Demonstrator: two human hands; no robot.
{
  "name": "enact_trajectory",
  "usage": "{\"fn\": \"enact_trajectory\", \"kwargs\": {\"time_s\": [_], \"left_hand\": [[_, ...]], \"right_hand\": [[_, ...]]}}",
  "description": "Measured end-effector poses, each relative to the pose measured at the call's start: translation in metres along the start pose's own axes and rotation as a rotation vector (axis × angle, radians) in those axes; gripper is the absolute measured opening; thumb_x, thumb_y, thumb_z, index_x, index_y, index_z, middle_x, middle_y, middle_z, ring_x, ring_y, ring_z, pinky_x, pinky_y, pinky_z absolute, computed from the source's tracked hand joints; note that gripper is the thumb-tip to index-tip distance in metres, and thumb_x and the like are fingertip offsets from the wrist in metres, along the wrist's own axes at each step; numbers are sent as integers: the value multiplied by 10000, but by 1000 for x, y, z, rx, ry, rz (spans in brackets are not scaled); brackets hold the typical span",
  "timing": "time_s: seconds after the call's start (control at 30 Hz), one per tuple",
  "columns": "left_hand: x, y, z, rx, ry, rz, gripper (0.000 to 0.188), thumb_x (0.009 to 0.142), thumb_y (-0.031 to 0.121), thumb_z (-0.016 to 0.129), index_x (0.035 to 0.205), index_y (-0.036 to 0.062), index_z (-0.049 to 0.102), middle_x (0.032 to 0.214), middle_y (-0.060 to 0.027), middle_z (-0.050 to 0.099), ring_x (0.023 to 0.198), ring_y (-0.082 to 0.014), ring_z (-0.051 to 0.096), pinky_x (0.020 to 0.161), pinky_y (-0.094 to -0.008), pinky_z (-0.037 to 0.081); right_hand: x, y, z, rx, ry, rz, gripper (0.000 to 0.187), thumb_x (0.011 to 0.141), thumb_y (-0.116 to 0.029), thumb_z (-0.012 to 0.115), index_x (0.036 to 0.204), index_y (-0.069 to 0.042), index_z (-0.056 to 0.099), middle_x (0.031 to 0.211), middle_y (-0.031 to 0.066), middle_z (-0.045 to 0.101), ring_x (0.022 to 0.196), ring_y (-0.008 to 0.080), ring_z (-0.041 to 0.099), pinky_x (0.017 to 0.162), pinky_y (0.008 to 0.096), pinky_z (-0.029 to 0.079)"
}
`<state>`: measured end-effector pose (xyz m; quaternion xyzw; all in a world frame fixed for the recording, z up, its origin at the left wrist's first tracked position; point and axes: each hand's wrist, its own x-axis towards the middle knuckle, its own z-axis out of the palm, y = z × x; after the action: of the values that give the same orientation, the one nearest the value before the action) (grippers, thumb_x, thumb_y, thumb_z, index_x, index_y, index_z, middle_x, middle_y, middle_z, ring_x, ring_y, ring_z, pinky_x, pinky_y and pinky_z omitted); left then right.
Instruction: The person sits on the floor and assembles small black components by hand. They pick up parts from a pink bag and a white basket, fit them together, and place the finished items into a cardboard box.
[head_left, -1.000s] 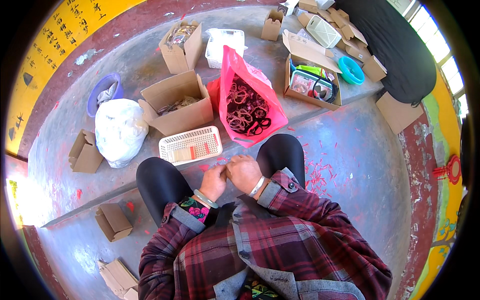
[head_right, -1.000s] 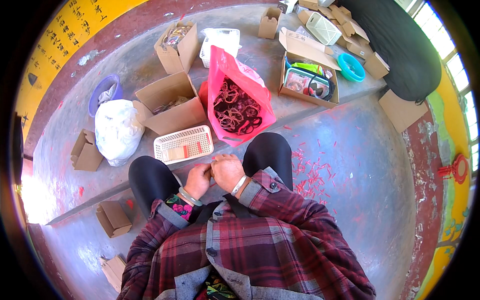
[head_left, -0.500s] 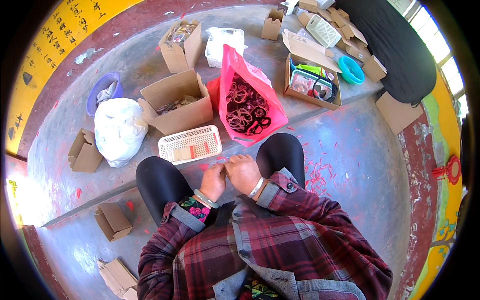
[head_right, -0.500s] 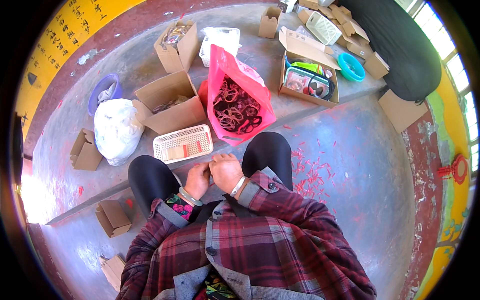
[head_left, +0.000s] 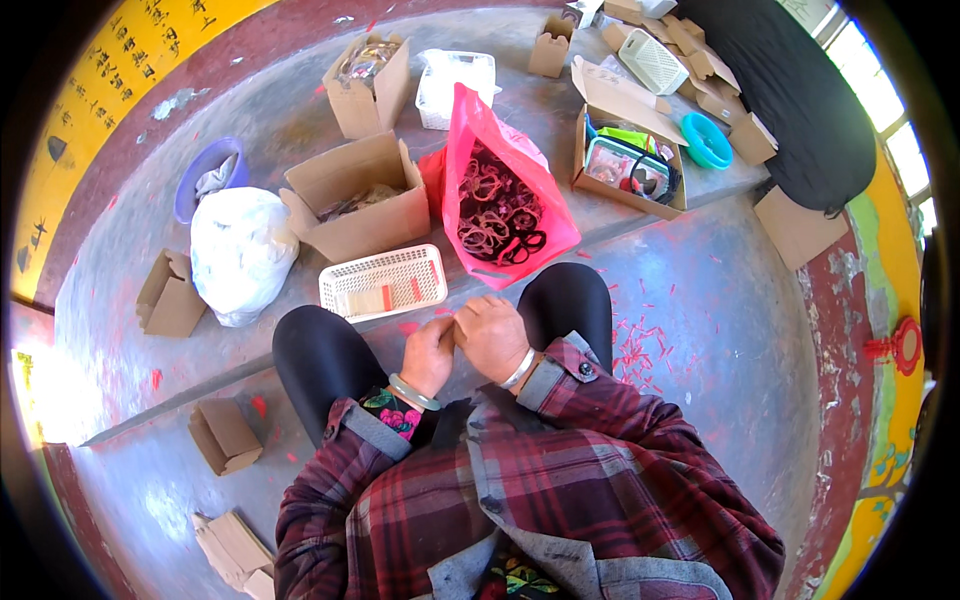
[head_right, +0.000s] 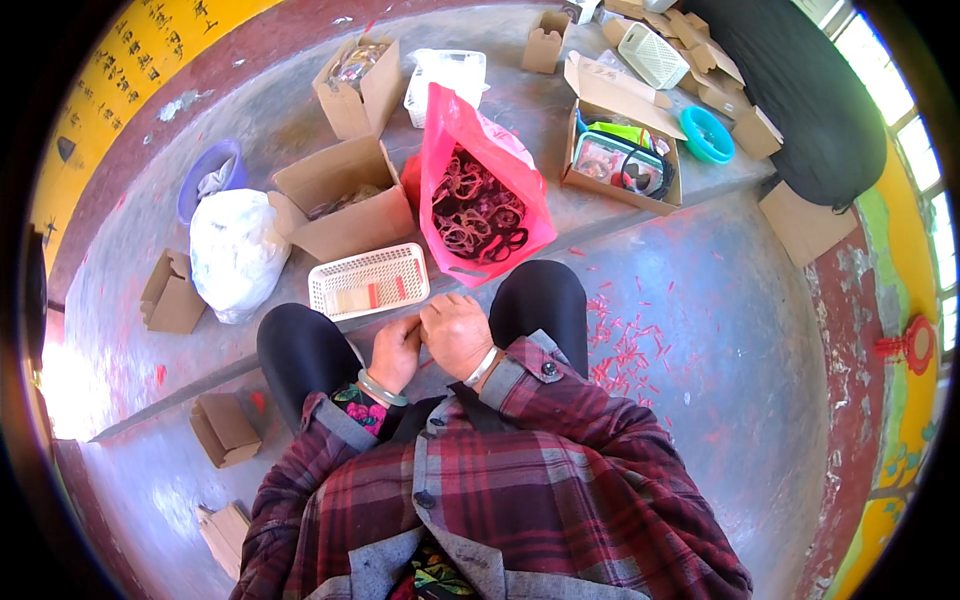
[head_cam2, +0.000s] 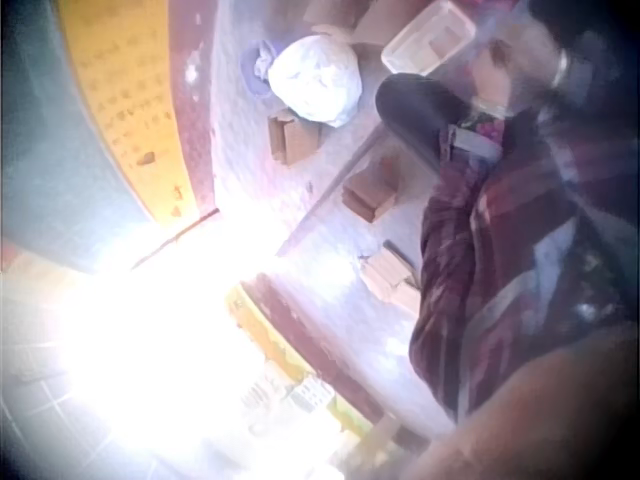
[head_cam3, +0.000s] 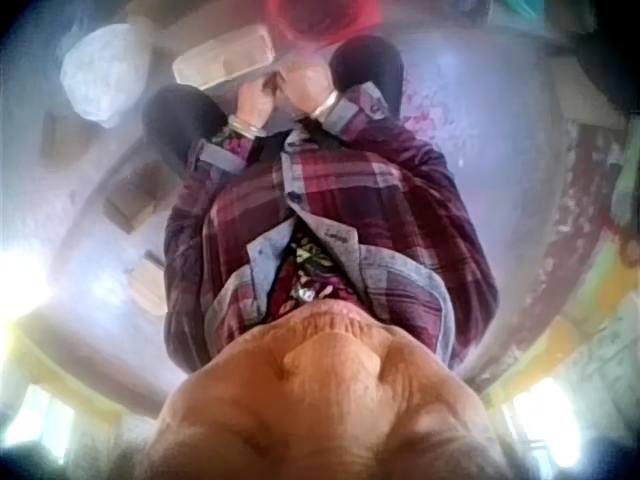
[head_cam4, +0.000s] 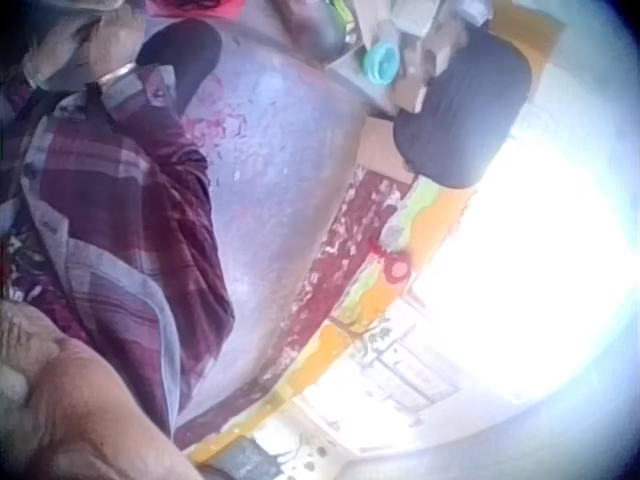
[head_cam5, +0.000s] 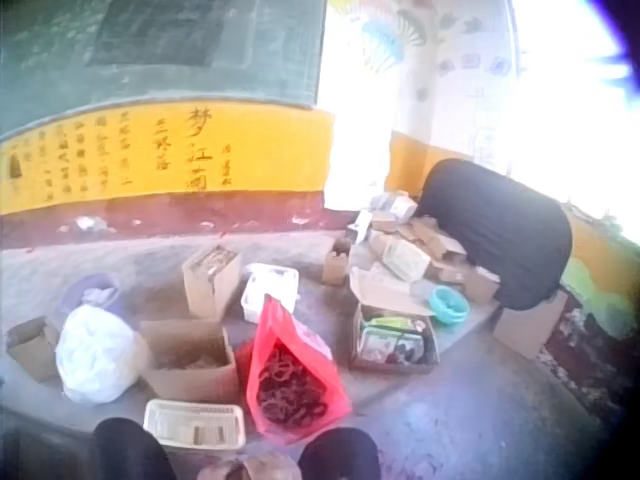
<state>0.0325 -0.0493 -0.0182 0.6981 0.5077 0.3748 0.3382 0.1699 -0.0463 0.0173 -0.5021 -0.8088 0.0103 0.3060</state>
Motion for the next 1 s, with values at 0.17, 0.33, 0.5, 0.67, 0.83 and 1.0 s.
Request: {"fn": "enact_trajectory", "kwargs": {"time_s": [0.17,0.33,0.5,0.67,0.83,1.0], "left_hand": [[0,-8,1,-281,-77,-145,187,882,59,489,993,-31,609,790,-123,648,714,-167,619,627,-285,477],[3,-9,-3,-558,-186,-335,239,920,43,430,1071,-93,557,939,-69,621,850,-97,580,785,-230,479],[2,-16,-1,-753,-221,-417,237,891,12,459,1084,-74,566,931,-38,615,821,-86,568,747,-217,471],[1,-10,1,-462,-184,-320,229,859,12,481,1049,-32,602,827,-19,635,732,-70,556,646,-230,460],[0,-13,4,-119,-178,-158,232,822,44,494,1018,6,612,745,-134,636,676,-188,618,617,-298,473],[-2,-9,3,-50,-162,-119,228,812,54,500,1006,14,613,803,-193,629,731,-296,636,643,-347,480]], "right_hand": [[-1,11,7,461,-20,381,76,724,-103,616,723,-27,609,696,131,595,640,272,594,567,361,463],[-2,18,5,655,-106,547,96,749,-80,614,821,-40,663,733,119,620,661,263,615,571,327,475],[-1,7,-1,287,-51,165,114,737,-113,618,829,-48,635,771,102,596,734,288,587,640,380,454],[-1,2,0,38,-65,1,117,704,-128,627,797,-59,617,753,80,570,702,276,567,631,388,431],[-5,1,4,-66,-100,-64,89,671,-150,591,674,-80,536,705,63,513,703,252,538,620,384,406],[-4,0,1,-69,-98,-64,90,656,-141,595,678,-74,540,706,66,511,700,249,532,611,386,401]]}}
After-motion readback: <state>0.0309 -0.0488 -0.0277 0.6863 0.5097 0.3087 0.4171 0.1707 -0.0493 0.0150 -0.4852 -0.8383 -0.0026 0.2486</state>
